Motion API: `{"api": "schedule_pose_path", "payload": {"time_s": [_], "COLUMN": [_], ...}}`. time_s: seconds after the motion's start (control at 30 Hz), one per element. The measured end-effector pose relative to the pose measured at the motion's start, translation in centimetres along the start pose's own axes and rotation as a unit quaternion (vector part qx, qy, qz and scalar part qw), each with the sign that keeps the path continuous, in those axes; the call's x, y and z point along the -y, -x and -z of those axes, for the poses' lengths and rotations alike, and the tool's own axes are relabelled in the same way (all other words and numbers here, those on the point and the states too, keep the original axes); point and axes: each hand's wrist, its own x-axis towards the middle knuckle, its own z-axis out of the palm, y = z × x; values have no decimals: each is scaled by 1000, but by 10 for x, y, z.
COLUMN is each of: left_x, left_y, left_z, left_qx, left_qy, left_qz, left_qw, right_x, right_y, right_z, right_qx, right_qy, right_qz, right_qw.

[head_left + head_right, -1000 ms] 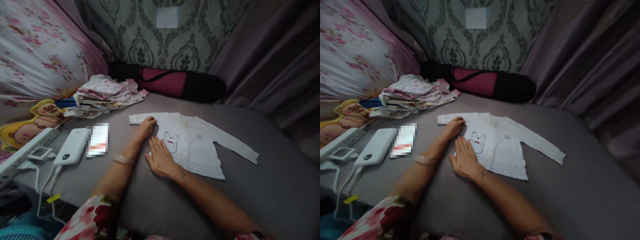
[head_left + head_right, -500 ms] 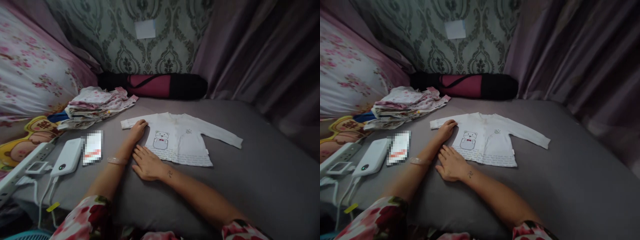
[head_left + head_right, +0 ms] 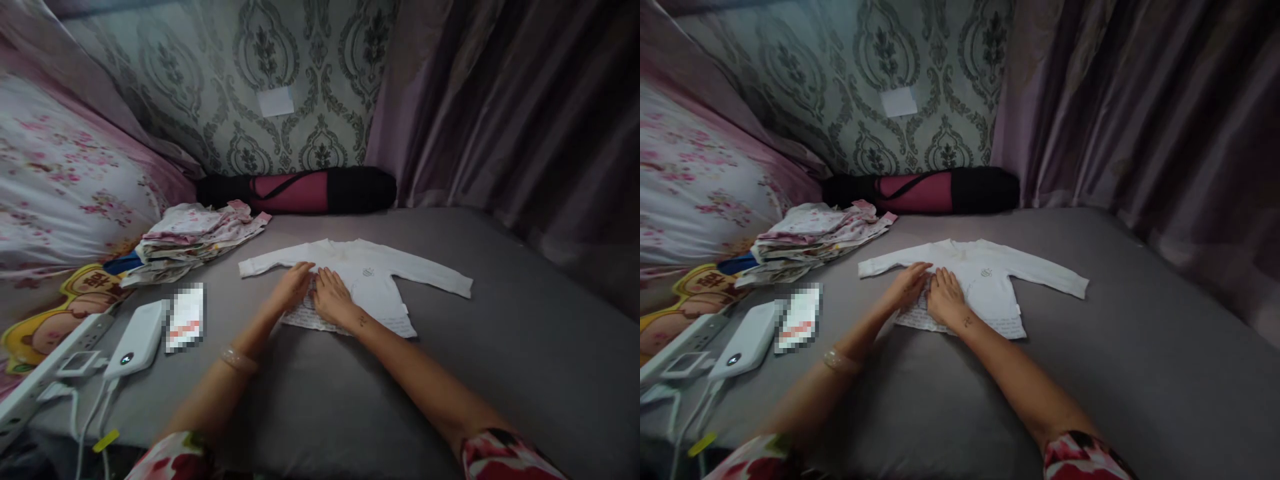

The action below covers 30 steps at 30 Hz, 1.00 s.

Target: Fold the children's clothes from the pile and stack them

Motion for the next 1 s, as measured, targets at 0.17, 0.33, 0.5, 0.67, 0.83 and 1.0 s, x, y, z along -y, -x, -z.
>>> {"api": "schedule_pose_path", "payload": {"time_s": [0.17,0.33,0.5,0.67,0.83,1.0], "left_x": [-7,-4,0,11,-3,-52], "left_y": [12,21,12,10,11,7], "left_z": [-24,-11,0,-3,2,-4], "left_qx": [88,139,156,116,122,136], "left_qy": [-58,-72,-14,-52,-143,-157], "left_qz": [10,66,131,102,53,6], "left_qw": [994,986,979,987,981,978], "right_x": [1,10,24,41,25,-63], "right_y": [-2,10,32,58,67,38], "right_z": [-18,-18,-17,-7,21,30], "right_qx": [21,21,37,82,155,-57], "right_qy": [22,7,-34,-81,-188,-104], "right_qz": [4,39,119,201,281,44], "right_qw": [1000,999,992,973,928,992]}}
